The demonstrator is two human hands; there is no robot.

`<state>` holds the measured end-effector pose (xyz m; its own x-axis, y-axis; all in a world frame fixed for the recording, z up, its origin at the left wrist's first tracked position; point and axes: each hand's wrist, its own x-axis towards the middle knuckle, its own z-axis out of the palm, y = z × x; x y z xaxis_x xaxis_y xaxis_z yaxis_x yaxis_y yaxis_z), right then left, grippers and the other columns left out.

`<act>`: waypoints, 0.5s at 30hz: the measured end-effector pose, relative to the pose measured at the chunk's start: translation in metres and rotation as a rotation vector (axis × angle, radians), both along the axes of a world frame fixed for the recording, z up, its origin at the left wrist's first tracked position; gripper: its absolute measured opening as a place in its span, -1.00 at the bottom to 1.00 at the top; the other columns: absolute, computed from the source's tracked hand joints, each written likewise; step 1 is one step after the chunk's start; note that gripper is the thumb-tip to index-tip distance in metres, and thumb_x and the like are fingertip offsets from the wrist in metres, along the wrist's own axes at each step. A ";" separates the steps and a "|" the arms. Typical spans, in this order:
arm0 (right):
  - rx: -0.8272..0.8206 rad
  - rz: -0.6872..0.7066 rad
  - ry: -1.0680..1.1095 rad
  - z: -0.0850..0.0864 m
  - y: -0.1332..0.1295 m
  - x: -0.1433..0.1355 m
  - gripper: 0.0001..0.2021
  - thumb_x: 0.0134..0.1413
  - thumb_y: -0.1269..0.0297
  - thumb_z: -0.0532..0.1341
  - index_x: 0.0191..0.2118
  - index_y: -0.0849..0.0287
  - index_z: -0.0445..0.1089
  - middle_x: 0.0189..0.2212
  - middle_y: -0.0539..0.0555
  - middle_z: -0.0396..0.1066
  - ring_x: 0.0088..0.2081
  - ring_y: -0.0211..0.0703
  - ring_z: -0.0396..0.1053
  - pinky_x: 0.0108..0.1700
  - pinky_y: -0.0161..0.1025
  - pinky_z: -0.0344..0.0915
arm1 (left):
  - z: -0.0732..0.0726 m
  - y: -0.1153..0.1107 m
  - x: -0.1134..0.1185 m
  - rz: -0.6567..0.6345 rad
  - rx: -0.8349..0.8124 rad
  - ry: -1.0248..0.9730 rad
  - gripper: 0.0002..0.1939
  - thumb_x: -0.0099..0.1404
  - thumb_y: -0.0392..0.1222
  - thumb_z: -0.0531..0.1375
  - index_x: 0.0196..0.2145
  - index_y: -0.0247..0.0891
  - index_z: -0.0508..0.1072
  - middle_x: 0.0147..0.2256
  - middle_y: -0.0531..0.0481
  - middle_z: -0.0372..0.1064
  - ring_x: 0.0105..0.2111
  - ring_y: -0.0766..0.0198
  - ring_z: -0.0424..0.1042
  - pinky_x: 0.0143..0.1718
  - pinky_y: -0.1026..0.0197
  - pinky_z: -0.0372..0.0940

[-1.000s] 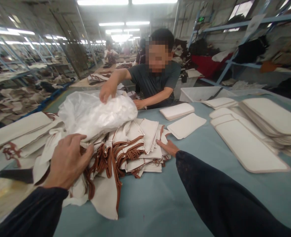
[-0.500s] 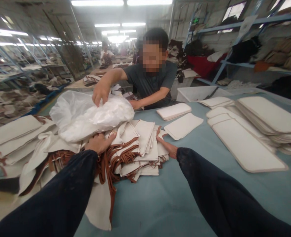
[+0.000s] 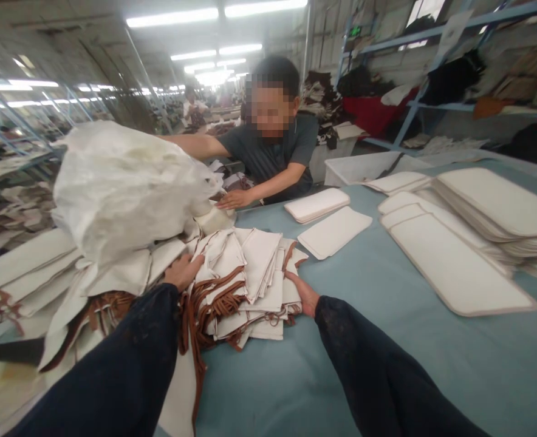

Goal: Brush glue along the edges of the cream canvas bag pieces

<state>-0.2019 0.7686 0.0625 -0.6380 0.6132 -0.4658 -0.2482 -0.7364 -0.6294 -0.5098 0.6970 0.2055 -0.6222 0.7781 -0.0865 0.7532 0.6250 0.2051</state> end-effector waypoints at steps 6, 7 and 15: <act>-0.029 -0.053 -0.020 -0.009 -0.045 0.023 -0.49 0.32 -0.06 0.15 0.16 0.24 0.38 -0.21 0.23 0.66 -0.25 0.04 0.65 -0.10 -0.02 0.59 | -0.008 -0.033 0.033 0.027 0.037 -0.038 -0.41 0.47 0.23 0.08 0.20 -0.27 0.39 0.25 -0.27 0.33 0.24 -0.10 0.31 0.26 -0.28 0.18; -0.035 -0.056 -0.031 -0.009 -0.055 0.029 -0.47 0.30 -0.08 0.16 0.16 0.24 0.38 -0.22 0.24 0.66 -0.27 0.06 0.65 -0.12 0.00 0.59 | -0.008 -0.040 0.040 0.033 0.040 -0.048 -0.41 0.47 0.22 0.06 0.21 -0.26 0.38 0.27 -0.28 0.30 0.26 -0.13 0.29 0.26 -0.31 0.17; -0.057 -0.137 -0.122 -0.014 -0.136 0.100 -0.38 0.17 -0.14 0.22 0.19 0.21 0.40 -0.13 0.26 0.66 -0.04 0.17 0.62 0.05 0.05 0.53 | -0.019 -0.115 0.119 -0.035 0.097 -0.083 -0.50 0.41 0.13 -0.02 0.16 -0.12 0.39 0.30 -0.26 0.27 0.30 -0.25 0.19 0.19 -0.40 0.19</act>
<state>-0.1018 0.6325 0.0484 -0.4868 0.6612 -0.5709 -0.2734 -0.7360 -0.6193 -0.3909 0.5822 0.1865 -0.5885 0.8063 -0.0597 0.7521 0.5730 0.3255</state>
